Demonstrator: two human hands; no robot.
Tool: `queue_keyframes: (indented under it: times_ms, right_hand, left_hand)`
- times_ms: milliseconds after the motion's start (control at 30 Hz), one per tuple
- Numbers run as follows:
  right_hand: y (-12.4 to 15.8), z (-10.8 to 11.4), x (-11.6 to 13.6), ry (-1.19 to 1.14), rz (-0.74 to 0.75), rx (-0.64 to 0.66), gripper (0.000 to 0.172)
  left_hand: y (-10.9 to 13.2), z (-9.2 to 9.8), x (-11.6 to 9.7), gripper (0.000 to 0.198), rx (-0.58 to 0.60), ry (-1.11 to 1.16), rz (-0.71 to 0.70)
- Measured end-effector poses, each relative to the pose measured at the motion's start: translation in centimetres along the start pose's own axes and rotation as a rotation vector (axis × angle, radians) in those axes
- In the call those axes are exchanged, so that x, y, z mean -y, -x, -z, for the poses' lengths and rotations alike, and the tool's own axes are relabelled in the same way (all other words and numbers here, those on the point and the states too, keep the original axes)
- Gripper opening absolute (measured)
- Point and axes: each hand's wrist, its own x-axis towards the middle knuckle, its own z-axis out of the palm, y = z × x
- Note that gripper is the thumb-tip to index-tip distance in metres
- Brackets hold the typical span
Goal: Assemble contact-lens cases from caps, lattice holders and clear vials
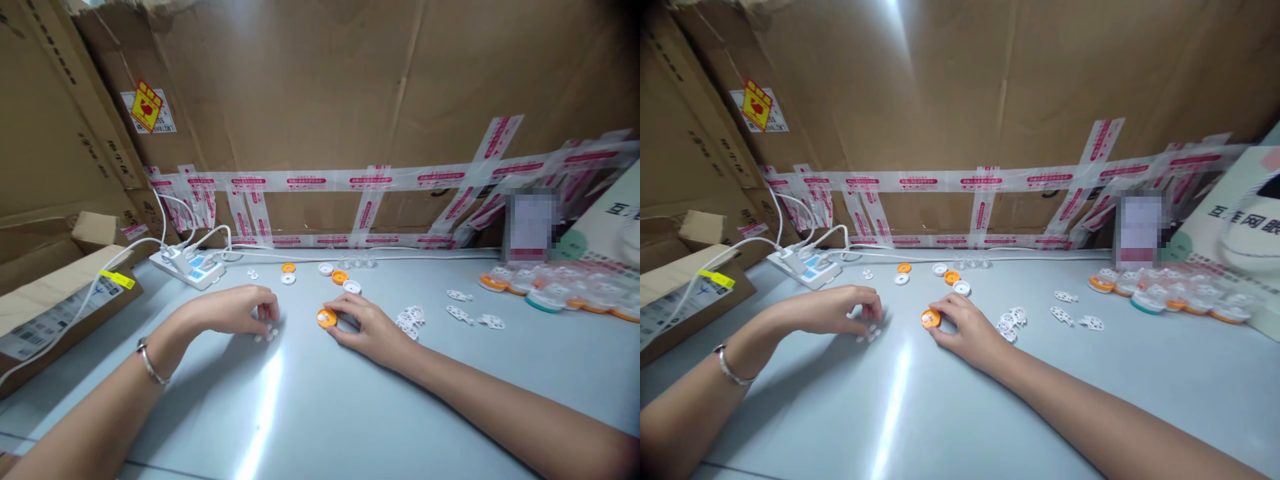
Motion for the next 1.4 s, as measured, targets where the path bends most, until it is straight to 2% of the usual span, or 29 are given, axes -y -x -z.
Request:
queue_keyframes:
  times_ms: [267,433,533,600,733,833,967,1200,1300,1400]
  right_hand:
    - [0.1,0.1,0.0,-0.028,-0.051,0.015,0.031]
    - [0.2,0.8,0.4,-0.109,-0.101,-0.123,0.027]
    - [0.1,1.3,0.4,-0.162,-0.099,-0.269,0.017]
    - [0.1,1.6,0.6,-0.178,-0.087,-0.329,0.014]
    - [0.2,1.3,1.2,-0.186,-0.046,-0.296,0.013]
    - [0.2,1.0,1.8,-0.243,-0.012,-0.241,0.015]
    - [0.2,0.8,2.3,-0.314,-0.019,-0.235,0.014]
    - [0.1,0.7,2.4,-0.338,-0.213,-0.233,0.011]
    - [-0.1,1.0,1.8,-0.307,-0.219,-0.196,0.011]
    - [-0.4,1.3,0.6,-0.207,-0.187,-0.154,0.011]
  left_hand:
    - [-1.4,-1.3,1.5,0.012,0.017,0.064,0.062]
    - [-1.3,-1.0,1.5,0.013,-0.049,-0.017,0.036]
    - [-1.5,-1.2,0.8,0.018,-0.161,-0.085,0.005]
    - [-1.9,-1.7,-0.1,0.018,-0.272,-0.018,-0.042]
    - [-2.7,-3.2,-2.8,0.012,-0.541,0.363,-0.110]
    - [-3.1,-4.2,-4.4,0.009,-0.631,0.511,-0.140]
    - [-3.4,-4.9,-5.0,0.006,-0.671,0.639,-0.153]
    - [-3.4,-5.5,-5.2,0.004,-0.701,0.649,-0.173]
    - [-3.4,-5.2,-4.7,0.007,-0.647,0.585,-0.175]
    - [-3.4,-4.8,-3.8,0.012,-0.593,0.364,-0.238]
